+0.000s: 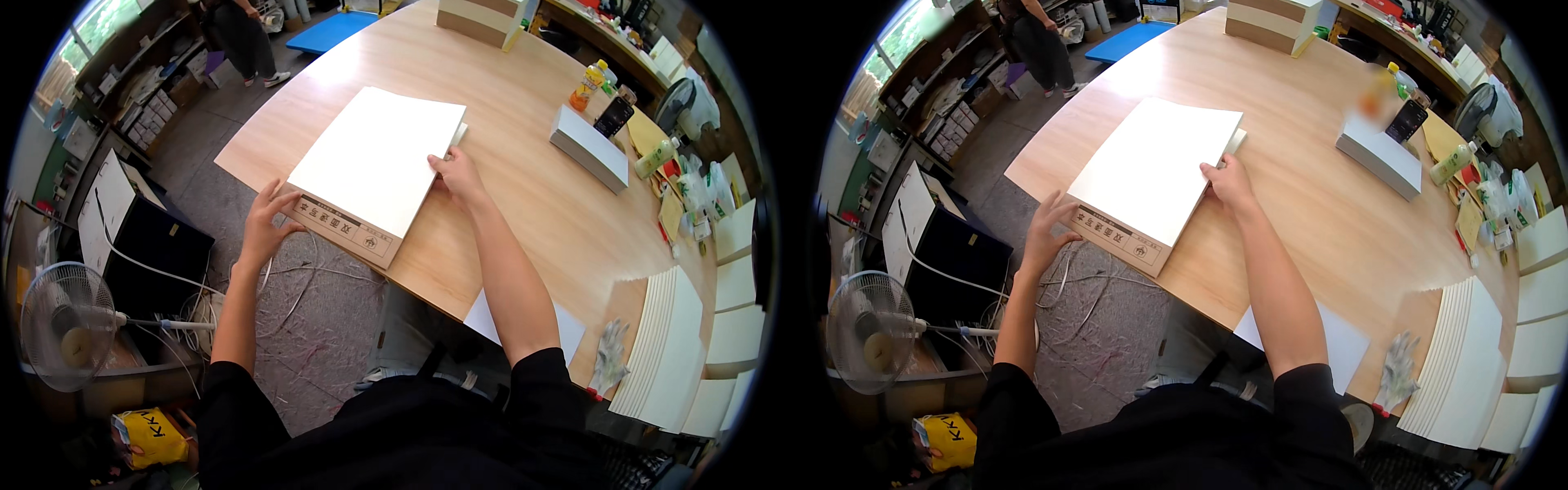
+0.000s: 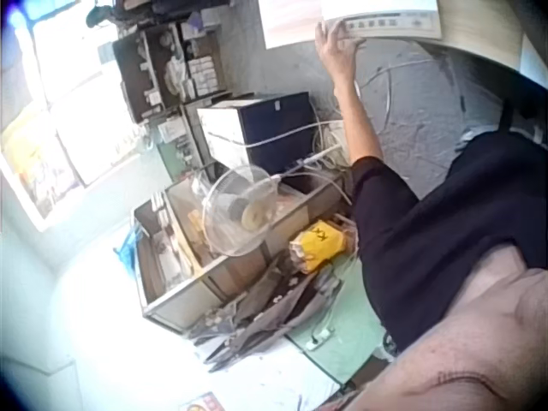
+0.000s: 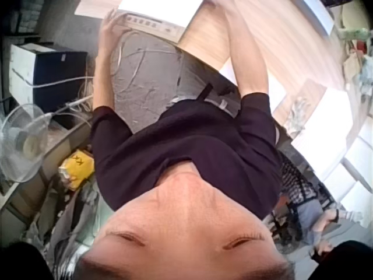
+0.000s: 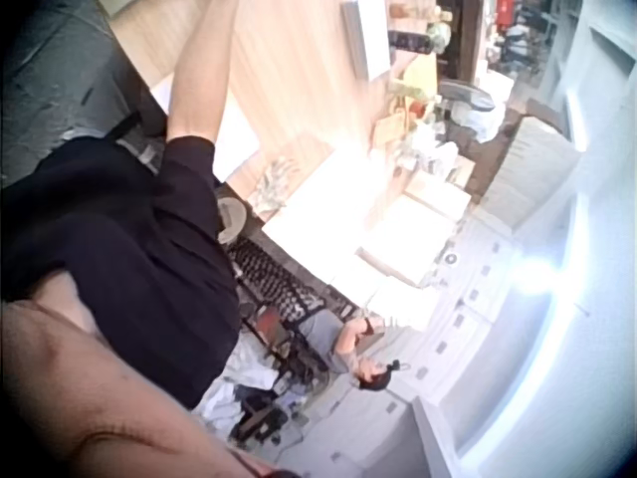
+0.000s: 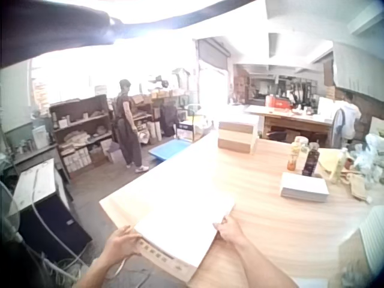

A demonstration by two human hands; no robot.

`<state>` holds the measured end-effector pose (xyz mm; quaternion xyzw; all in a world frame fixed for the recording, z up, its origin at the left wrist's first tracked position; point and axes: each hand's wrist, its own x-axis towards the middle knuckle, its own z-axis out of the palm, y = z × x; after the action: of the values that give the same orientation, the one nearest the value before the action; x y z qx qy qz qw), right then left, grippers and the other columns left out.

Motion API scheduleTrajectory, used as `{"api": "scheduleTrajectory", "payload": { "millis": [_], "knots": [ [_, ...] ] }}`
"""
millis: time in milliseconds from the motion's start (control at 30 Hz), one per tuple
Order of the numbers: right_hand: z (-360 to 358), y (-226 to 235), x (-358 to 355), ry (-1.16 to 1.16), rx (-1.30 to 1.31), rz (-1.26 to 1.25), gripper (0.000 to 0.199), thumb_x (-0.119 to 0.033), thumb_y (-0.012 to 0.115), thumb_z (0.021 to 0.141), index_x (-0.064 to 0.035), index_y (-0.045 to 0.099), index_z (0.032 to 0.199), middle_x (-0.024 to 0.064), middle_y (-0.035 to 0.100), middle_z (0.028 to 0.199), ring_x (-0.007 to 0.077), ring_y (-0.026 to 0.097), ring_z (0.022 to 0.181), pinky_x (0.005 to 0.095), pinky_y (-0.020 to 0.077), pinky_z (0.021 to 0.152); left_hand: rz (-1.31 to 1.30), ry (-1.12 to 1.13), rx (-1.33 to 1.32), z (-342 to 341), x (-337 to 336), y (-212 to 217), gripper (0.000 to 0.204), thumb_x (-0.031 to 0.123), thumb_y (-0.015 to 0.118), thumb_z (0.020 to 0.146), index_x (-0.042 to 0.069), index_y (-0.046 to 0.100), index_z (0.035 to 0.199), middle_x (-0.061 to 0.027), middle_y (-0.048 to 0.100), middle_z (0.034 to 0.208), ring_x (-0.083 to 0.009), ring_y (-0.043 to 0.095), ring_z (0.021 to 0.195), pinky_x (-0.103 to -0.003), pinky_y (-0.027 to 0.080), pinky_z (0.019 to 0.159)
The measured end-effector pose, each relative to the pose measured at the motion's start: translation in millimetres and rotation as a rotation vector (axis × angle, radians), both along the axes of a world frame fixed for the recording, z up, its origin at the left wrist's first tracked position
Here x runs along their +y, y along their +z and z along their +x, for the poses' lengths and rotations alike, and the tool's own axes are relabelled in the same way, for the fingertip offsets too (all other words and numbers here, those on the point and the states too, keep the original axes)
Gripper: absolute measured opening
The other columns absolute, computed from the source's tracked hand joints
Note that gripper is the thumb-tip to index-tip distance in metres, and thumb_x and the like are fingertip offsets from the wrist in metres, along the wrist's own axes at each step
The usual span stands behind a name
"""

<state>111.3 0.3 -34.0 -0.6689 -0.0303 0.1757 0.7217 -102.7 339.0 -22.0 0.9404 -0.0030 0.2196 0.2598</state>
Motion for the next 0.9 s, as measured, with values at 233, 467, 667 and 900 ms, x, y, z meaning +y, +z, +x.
{"api": "scheduleTrajectory", "payload": {
  "millis": [233, 467, 667, 900],
  "knots": [
    [2, 11, -3, 0.029, 0.071, 0.016, 0.035, -0.019, 0.068, 0.105, 0.0026, 0.058, 0.130, 0.0148, 0.074, 0.111, 0.0240, 0.076, 0.089, 0.0405, 0.0650, 0.069, 0.032, 0.023, 0.062, 17, 18, 3, 0.069, 0.018, 0.097, 0.063, 0.011, 0.075, 0.128, -0.0116, 0.066, 0.142, -0.0349, 0.058, 0.132, -0.046, 0.049, 0.111],
    [-26, 12, -21, 0.024, -0.258, -0.738, 0.039, -0.033, 0.068, 0.098, 0.0053, 0.073, 0.096, 0.0219, 0.077, 0.087, 0.0311, 0.076, 0.068, 0.0424, 0.0638, 0.070, 0.092, -0.089, 0.020, 16, 30, -8, 0.067, 0.024, 0.094, 0.071, 0.009, 0.071, 0.132, -0.0119, 0.068, 0.138, -0.0328, 0.060, 0.129, -0.044, 0.049, 0.108],
    [-64, 39, -4, 0.175, 0.002, -0.524, 0.036, -0.020, 0.060, 0.102, 0.0089, 0.072, 0.085, 0.0189, 0.074, 0.072, 0.0262, 0.074, 0.057, 0.0387, 0.0638, 0.057, -0.360, 0.003, 0.276, 97, 55, -22, 0.059, 0.030, 0.072, 0.102, -0.004, 0.055, 0.147, -0.0175, 0.070, 0.129, -0.0226, 0.067, 0.114, -0.036, 0.053, 0.097],
    [-67, 44, 4, 0.190, -0.001, -0.542, 0.028, -0.006, 0.052, 0.096, 0.0093, 0.072, 0.082, 0.0214, 0.075, 0.073, 0.0293, 0.076, 0.058, 0.0392, 0.0644, 0.059, -0.146, 0.211, 0.360, 204, 21, -18, 0.057, 0.035, 0.068, 0.103, -0.008, 0.060, 0.141, -0.0197, 0.072, 0.122, -0.0278, 0.068, 0.110, -0.037, 0.053, 0.096]
  ]
}}
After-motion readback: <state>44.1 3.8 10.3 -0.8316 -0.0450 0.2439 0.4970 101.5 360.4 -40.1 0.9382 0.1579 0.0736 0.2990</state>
